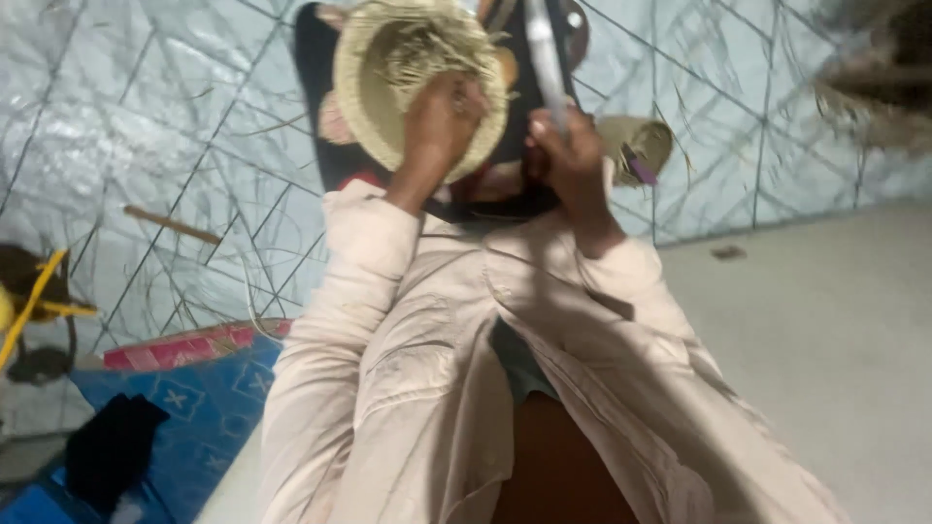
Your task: Trimming excess straw from the edges of a woven hat using a knife
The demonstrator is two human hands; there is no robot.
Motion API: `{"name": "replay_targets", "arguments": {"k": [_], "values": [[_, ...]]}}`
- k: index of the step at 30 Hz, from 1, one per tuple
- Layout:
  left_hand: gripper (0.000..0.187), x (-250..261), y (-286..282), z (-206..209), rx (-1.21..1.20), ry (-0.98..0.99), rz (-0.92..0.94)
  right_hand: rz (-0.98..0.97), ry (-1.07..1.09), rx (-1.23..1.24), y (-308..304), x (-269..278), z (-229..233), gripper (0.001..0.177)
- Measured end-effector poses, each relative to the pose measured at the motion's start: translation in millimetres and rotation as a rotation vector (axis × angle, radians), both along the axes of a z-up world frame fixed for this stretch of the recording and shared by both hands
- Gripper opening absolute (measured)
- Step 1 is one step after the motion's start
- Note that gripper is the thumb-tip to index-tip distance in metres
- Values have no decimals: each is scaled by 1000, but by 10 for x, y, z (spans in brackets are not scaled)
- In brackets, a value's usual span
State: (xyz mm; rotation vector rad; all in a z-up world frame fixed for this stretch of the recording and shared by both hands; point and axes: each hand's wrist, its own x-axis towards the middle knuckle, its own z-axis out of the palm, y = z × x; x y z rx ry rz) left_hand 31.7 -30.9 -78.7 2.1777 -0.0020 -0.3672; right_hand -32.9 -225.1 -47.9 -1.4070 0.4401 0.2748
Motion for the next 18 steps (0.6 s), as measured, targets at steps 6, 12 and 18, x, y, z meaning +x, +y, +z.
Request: {"name": "replay_targets", "arguments": {"k": [6, 12, 18], "values": [[20, -107, -15, 150, 78, -325, -60, 40, -46, -218, -9, 276, -51, 22], [37, -438, -67, -517, 245, -382, -287, 169, -100, -366, 158, 527, 90, 11], [60, -682, 221, -303, 357, -543, -304, 335, -190, -724, 93, 349, -39, 8]]}}
